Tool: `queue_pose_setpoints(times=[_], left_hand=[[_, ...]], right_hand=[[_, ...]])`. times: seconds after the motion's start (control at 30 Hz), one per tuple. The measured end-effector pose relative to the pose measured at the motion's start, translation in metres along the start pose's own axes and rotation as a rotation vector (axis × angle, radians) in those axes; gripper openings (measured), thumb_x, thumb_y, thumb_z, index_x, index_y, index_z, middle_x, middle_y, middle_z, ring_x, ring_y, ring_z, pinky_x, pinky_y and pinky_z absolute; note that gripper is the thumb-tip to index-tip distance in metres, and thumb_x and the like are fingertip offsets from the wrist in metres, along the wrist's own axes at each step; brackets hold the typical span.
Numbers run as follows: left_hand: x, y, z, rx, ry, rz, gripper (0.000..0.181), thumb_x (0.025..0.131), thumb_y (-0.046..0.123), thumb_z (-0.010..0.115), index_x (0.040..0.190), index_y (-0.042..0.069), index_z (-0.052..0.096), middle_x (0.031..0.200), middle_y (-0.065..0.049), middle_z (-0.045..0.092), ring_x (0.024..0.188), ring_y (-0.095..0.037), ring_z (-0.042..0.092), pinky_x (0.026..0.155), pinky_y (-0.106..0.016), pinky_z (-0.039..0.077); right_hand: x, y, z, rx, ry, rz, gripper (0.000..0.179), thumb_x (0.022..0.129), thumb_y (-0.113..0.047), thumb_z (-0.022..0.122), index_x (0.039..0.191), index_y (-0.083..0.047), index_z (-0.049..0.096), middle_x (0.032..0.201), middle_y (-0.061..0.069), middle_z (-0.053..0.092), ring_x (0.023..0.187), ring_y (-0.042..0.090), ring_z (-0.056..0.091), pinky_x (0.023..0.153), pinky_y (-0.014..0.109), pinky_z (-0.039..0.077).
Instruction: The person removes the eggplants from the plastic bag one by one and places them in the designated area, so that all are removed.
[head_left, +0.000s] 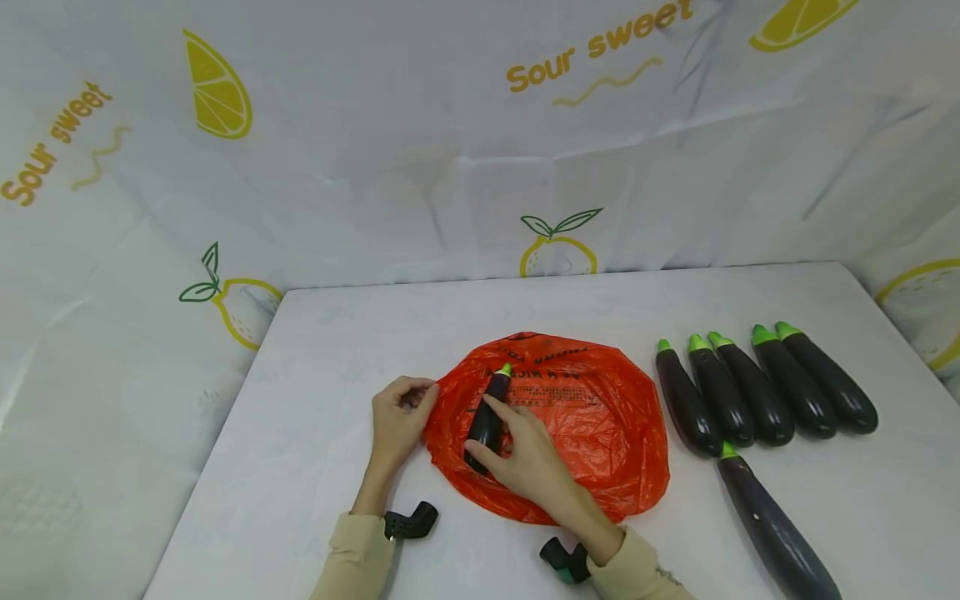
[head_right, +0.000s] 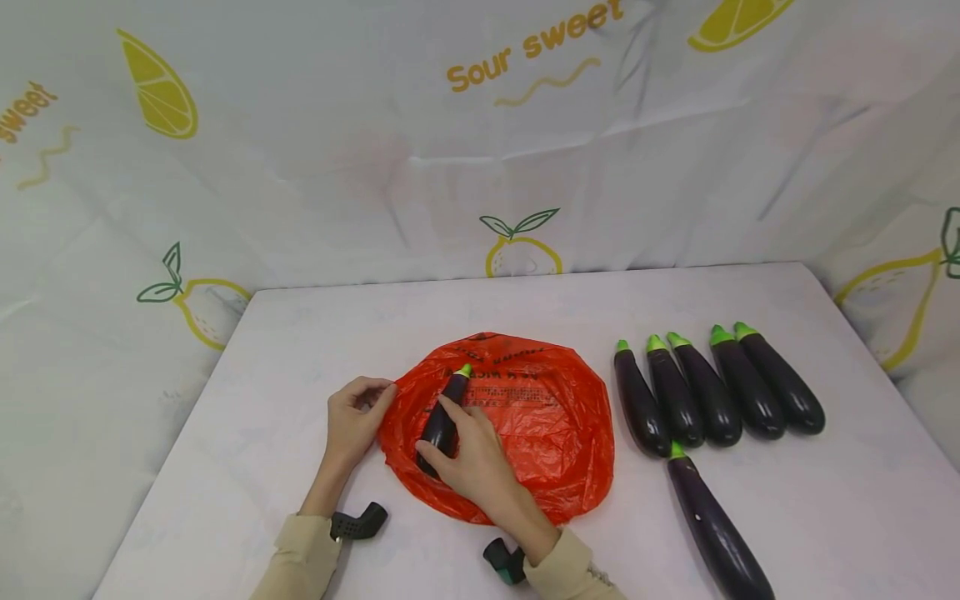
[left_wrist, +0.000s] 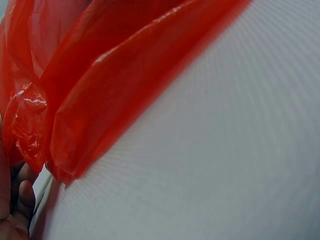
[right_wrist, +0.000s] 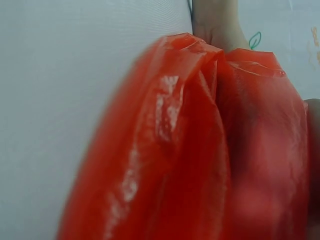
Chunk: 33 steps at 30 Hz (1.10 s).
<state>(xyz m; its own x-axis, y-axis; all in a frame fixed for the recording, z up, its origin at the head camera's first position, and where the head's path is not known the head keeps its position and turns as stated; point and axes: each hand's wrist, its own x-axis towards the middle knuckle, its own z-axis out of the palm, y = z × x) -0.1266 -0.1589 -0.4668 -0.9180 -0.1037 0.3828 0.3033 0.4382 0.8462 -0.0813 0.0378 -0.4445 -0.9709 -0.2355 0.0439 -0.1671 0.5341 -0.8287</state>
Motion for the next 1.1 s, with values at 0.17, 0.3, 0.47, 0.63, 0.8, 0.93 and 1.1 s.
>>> queue_pose_setpoints(times=[0.17,0.3,0.47,0.63,0.8,0.93,1.1], left_hand=[[0.0000,0.0009,-0.0009,-0.011,-0.004,-0.002,0.004,0.088,-0.005,0.072,0.089,-0.006,0.076,0.076,-0.019,0.070,0.068,-0.006,0.053,0.063,-0.016,0.045],[0.0000,0.0007,-0.0011,-0.017,-0.005,0.006,0.004,0.088,-0.005,0.072,0.089,-0.006,0.075,0.076,-0.019,0.069,0.068,-0.005,0.053,0.063,-0.016,0.045],[-0.0005,0.0000,-0.0005,-0.021,-0.007,0.011,0.004,0.088,-0.005,0.072,0.089,-0.006,0.076,0.076,-0.019,0.069,0.068,-0.005,0.053,0.063,-0.016,0.045],[-0.0003,-0.0015,0.0003,-0.026,-0.008,0.015,0.004,0.088,-0.006,0.072,0.089,-0.006,0.075,0.076,-0.019,0.070,0.068,-0.005,0.053,0.064,-0.015,0.045],[0.0001,-0.0039,0.0009,-0.036,-0.010,0.010,0.004,0.088,-0.006,0.072,0.089,-0.005,0.075,0.076,-0.019,0.069,0.068,-0.004,0.053,0.064,-0.014,0.045],[-0.0001,-0.0048,0.0011,-0.043,-0.011,0.012,0.004,0.088,-0.006,0.071,0.089,-0.006,0.075,0.076,-0.019,0.069,0.069,-0.004,0.052,0.064,-0.013,0.044],[-0.0005,-0.0046,0.0008,-0.044,-0.009,0.028,0.004,0.088,-0.007,0.071,0.090,-0.006,0.075,0.077,-0.019,0.069,0.069,-0.003,0.052,0.064,-0.014,0.045]], right_hand=[[0.0000,0.0022,-0.0001,0.053,-0.001,0.002,0.062,0.086,-0.024,0.082,0.140,-0.003,0.060,0.109,0.019,0.064,0.088,0.019,0.057,0.063,0.018,0.049],[-0.0004,0.0033,-0.0004,0.093,-0.005,-0.010,0.061,0.086,-0.019,0.081,0.141,-0.003,0.059,0.113,0.020,0.065,0.091,0.019,0.060,0.067,0.019,0.055],[-0.0002,0.0036,-0.0001,0.137,-0.011,-0.011,0.061,0.086,-0.016,0.080,0.142,-0.004,0.058,0.117,0.020,0.065,0.093,0.019,0.063,0.071,0.023,0.060],[-0.0011,0.0040,-0.0007,0.183,-0.011,-0.007,0.062,0.086,-0.014,0.080,0.143,-0.004,0.058,0.120,0.022,0.064,0.093,0.021,0.063,0.073,0.027,0.062],[-0.0019,0.0050,-0.0014,0.224,-0.006,0.015,0.066,0.085,-0.011,0.081,0.145,-0.004,0.055,0.122,0.022,0.063,0.093,0.021,0.063,0.075,0.029,0.062],[-0.0029,0.0062,-0.0032,0.255,-0.012,0.021,0.069,0.085,-0.012,0.081,0.147,-0.003,0.052,0.126,0.022,0.063,0.097,0.023,0.066,0.077,0.030,0.063],[-0.0050,0.0072,-0.0076,0.282,-0.037,0.034,0.072,0.086,-0.013,0.080,0.150,-0.003,0.049,0.129,0.023,0.062,0.101,0.025,0.068,0.079,0.030,0.063]])
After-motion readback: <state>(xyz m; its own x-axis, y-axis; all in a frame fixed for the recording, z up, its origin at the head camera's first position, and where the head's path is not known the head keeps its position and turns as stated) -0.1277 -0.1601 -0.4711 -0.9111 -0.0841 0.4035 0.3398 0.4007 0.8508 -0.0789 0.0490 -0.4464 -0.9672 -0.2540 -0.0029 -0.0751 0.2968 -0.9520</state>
